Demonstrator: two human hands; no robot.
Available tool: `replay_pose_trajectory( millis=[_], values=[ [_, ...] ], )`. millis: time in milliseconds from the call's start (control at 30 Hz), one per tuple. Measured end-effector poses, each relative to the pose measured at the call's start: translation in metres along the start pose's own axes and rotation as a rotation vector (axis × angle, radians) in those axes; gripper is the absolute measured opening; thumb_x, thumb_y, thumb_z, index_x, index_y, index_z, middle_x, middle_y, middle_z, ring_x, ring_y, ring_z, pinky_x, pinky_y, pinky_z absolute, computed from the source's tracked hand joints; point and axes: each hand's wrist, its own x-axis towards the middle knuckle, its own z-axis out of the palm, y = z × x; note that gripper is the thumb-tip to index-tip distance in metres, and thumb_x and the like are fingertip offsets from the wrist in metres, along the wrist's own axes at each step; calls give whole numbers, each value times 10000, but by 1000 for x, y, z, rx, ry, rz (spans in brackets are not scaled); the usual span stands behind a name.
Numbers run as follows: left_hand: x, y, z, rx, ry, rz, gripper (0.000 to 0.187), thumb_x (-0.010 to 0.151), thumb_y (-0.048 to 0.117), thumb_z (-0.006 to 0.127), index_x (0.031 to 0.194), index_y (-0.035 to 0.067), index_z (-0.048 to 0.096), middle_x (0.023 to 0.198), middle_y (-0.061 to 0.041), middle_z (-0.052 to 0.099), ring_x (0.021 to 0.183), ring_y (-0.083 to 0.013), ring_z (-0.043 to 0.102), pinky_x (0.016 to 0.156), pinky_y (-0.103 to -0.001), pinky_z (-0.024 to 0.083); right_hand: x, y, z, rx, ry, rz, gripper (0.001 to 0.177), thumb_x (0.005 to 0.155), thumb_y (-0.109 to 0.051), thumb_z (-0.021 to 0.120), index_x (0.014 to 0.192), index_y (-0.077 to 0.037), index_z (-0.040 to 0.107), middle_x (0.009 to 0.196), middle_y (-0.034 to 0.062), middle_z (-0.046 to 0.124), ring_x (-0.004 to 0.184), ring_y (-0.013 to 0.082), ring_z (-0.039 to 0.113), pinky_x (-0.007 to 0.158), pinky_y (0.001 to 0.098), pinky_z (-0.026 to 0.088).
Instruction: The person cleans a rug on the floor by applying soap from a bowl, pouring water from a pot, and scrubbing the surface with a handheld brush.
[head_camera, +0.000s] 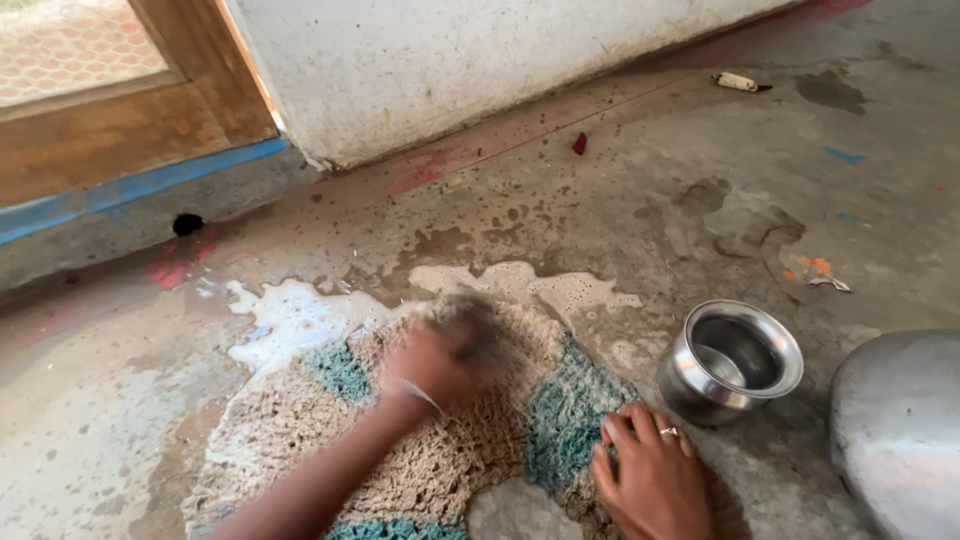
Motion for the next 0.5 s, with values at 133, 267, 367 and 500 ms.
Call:
replay_pose_trajectory(
  millis=[133, 267, 367, 500],
  values=[
    [-44, 33, 36, -5, -97, 261, 758, 869, 568, 681, 1551, 342, 439, 1460, -254, 406, 1182, -413, 577, 964, -491, 553, -2, -27, -10, 66, 268, 23, 443, 862, -420, 595, 1198, -130, 607, 1241, 88, 537, 1231, 298, 518, 1025, 501, 391],
    [1, -35, -14, -153, -51, -132, 586, 967, 571, 564, 1355, 131, 552, 1121, -145, 733, 851, -189, 737, 658, -293, 645, -6, -28, -17, 132, 172, 97, 287, 953, -369, 537, 1163, -190, 616, 1236, 30, 543, 1258, 234, 515, 1120, 454, 371],
    [6, -43, -26, 218, 77, -47, 442, 1007, 482, 467, 1416, 319, 503, 1202, -113, 609, 912, -186, 692, 715, -315, 632, -3, -25, -15, 171, 231, 52, 409, 929, -326, 535, 1303, -169, 586, 1314, 88, 512, 1265, 276, 488, 1085, 503, 343],
    [-36, 30, 19, 22, -72, 196, 548, 973, 455, 579, 1426, 155, 506, 1384, -291, 473, 1213, -395, 542, 968, -500, 537, 2, -21, -9, 168, 204, 56, 554, 928, -253, 488, 1481, -245, 514, 1397, 75, 487, 1280, 278, 474, 1102, 533, 311]
  ],
)
